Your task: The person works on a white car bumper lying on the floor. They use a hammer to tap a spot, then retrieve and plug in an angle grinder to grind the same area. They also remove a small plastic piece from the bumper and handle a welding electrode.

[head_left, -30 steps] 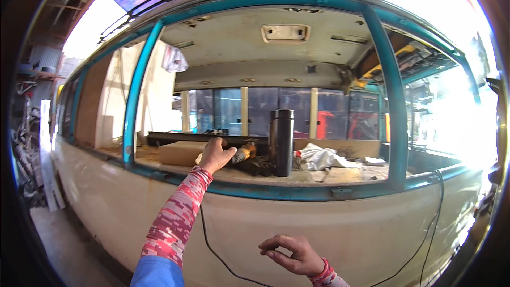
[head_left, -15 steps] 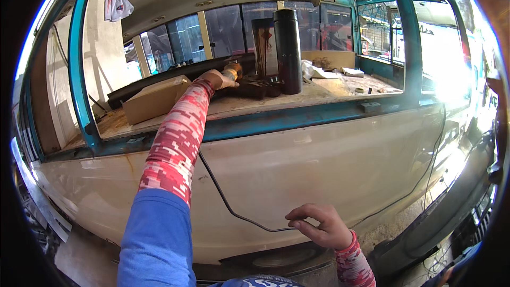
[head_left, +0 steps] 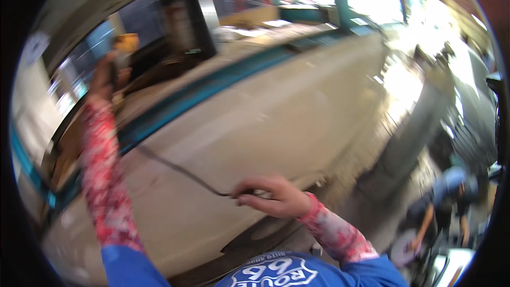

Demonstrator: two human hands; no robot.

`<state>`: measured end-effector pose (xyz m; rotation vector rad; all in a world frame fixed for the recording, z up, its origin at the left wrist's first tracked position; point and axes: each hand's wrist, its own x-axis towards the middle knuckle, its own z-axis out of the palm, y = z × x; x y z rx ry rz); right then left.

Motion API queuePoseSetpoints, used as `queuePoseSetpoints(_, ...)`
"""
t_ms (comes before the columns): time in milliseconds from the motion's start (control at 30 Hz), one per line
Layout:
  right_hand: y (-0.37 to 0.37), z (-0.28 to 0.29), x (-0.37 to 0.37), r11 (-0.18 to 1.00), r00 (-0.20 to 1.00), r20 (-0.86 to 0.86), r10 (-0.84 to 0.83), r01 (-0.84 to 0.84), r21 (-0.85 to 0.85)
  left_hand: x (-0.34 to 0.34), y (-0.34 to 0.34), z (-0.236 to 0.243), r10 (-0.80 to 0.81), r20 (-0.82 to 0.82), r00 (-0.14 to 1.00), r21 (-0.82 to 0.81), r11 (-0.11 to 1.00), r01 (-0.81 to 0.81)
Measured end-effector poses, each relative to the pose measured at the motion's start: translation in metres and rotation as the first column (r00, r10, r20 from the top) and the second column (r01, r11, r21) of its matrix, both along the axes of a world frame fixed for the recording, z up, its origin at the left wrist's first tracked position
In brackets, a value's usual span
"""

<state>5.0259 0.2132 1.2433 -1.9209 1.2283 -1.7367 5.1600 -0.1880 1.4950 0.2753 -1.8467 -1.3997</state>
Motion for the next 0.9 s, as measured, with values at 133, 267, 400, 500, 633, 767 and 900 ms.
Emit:
queuePoseSetpoints(133,0.033,-0.038,-0.049,0.991,0.996,0.088,-0.029,0.040,-0.125,0.000,0.063,-0.015,0.175,-0.309,0.935,0.006,0.983,-0.182)
queuePoseSetpoints(267,0.066,-0.052,-0.088,0.954,0.978,0.130,-0.164,0.191,-0.230,0.013,0.136,-0.054,-0.428,-0.260,0.865,-0.051,0.901,0.431)
queuePoseSetpoints(400,0.098,-0.006,-0.115,0.936,0.969,0.103,-0.224,0.243,-0.256,-0.022,0.246,-0.093,-0.676,-0.080,0.732,-0.042,0.736,0.675)
queuePoseSetpoints(500,0.116,0.051,-0.123,0.946,0.959,0.242,-0.150,0.210,-0.246,-0.075,0.341,-0.150,-0.372,-0.376,0.849,-0.161,0.928,0.335)
queuePoseSetpoints(633,0.173,0.089,-0.148,0.973,0.892,0.401,0.207,-0.144,-0.182,-0.153,0.435,-0.195,-0.192,-0.401,0.896,0.138,0.954,0.266)
queuePoseSetpoints(767,0.230,0.093,-0.189,0.954,0.877,0.479,-0.031,0.168,-0.248,-0.225,0.506,-0.215,-0.401,-0.159,0.902,-0.181,0.910,0.372)
queuePoseSetpoints(900,0.309,0.073,-0.242,0.860,0.752,0.496,-0.434,0.511,-0.022,-0.312,0.544,-0.237,-0.735,-0.166,0.657,-0.219,0.677,0.703)
